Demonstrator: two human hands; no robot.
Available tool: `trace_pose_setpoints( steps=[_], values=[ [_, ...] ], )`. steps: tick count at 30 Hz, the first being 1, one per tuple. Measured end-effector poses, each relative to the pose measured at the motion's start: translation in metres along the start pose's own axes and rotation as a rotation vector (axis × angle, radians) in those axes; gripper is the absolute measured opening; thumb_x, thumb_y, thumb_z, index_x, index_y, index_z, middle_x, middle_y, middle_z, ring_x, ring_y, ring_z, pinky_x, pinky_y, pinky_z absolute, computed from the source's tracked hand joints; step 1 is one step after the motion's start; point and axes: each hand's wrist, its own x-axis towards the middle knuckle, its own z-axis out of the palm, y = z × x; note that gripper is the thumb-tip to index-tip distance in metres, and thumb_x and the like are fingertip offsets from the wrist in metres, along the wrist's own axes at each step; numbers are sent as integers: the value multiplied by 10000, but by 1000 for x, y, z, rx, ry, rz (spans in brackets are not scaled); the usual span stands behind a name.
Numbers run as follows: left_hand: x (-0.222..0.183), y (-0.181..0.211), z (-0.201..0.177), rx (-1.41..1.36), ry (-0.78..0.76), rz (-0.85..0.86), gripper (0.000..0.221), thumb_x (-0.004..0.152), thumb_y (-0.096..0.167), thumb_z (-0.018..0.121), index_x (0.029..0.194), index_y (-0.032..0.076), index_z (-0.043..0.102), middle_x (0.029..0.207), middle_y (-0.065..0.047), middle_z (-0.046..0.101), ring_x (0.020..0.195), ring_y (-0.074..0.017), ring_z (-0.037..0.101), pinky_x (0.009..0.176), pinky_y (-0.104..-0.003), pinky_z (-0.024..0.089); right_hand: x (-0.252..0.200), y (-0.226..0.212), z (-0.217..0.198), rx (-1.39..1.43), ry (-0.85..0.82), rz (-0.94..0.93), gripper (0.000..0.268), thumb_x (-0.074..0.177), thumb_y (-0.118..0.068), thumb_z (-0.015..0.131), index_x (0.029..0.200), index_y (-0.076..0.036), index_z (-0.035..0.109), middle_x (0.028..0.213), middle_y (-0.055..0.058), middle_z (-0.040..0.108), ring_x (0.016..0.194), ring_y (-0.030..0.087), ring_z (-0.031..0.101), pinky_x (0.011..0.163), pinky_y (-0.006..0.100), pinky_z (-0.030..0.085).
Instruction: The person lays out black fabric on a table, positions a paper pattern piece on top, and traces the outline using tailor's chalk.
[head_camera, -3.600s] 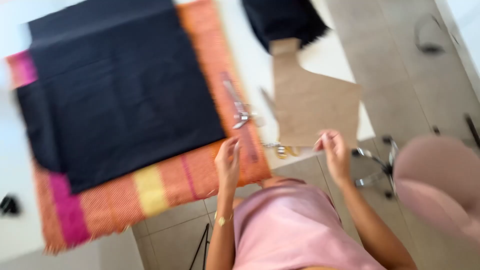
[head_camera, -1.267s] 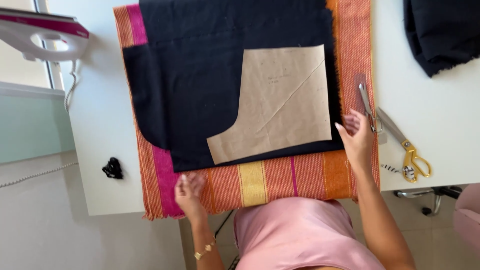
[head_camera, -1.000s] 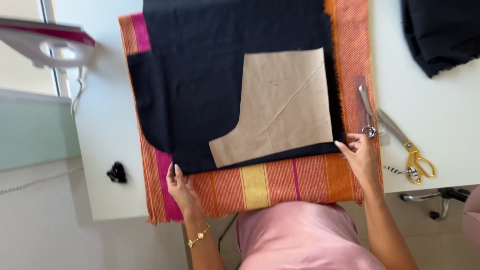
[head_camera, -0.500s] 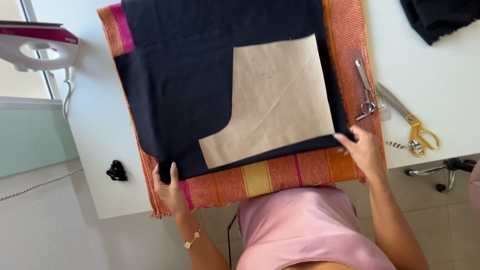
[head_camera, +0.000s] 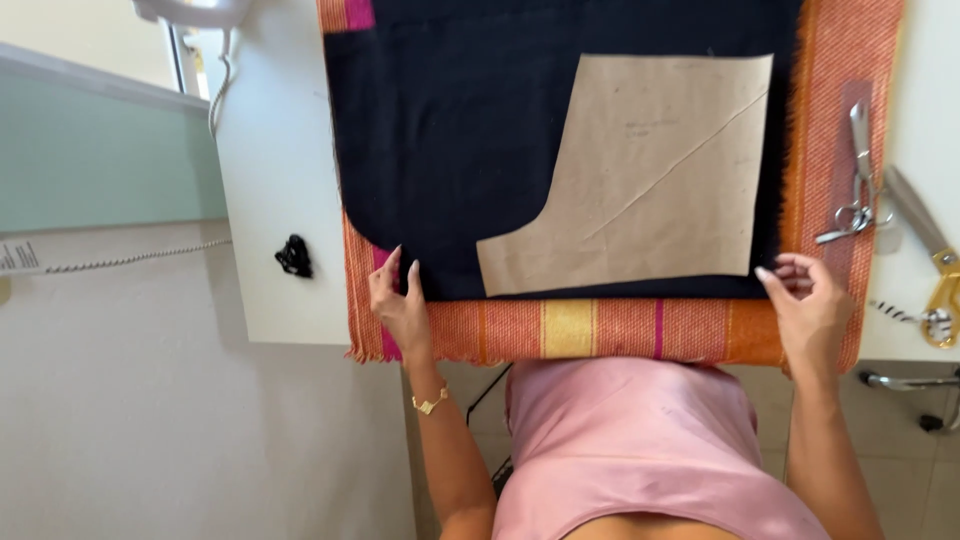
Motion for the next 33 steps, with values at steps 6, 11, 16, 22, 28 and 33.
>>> trace_pose_setpoints(
  steps=[6, 11, 16, 22, 28, 33],
  values=[
    [-9, 5, -20, -122, 151, -8, 105, 1033, 129, 767, 1136, 110, 781, 1020, -30, 780, 889, -138, 733, 814, -283, 610, -7, 38, -2, 34, 24, -80, 182, 1242, -4, 843, 1380, 49, 736, 1243, 160, 752, 1050, 217, 678, 979, 335, 556],
    [-14, -3, -33, -91, 60, -171, 185, 1086, 264, 671, 1168, 182, 816, 1064, 22, 833, 934, -103, 781, 831, -267, 612, -15, 38, -5, 49, 7, -123, 144, 1284, 80, 844, 1387, 92, 744, 1258, 195, 748, 1079, 220, 682, 1013, 320, 567],
    [-22, 5, -27, -102, 33, -91, 188, 1071, 204, 699, 1192, 112, 810, 1107, -39, 812, 961, -138, 740, 826, -280, 603, -19, 38, -6, 27, 4, -66, 173, 1288, 29, 858, 1402, 52, 730, 1235, 157, 730, 1075, 188, 663, 988, 293, 545],
    [-38, -7, 0, 101, 129, 174, 204, 967, 111, 844, 1152, 68, 769, 1086, -83, 757, 998, -246, 648, 884, -410, 588, -17, 35, -3, 21, 1, -58, 226, 1255, 25, 884, 1410, 40, 720, 1207, 147, 712, 1040, 173, 644, 950, 283, 532],
    [-43, -11, 3, 286, 198, 300, 291, 998, 76, 827, 1254, 123, 696, 1187, -30, 752, 1042, -212, 692, 1061, -455, 565, -18, 40, 0, 7, 12, -125, 221, 1236, 110, 890, 1342, 96, 696, 1243, 196, 724, 1036, 226, 660, 967, 323, 568],
    [-45, -5, -3, 106, 239, 267, 215, 998, 147, 833, 1176, 85, 729, 1127, -96, 716, 1075, -317, 676, 991, -456, 505, -18, 59, 5, 86, 27, -41, 242, 1142, -15, 873, 1266, -51, 668, 1160, 99, 683, 1049, 204, 642, 999, 341, 534]
  ],
)
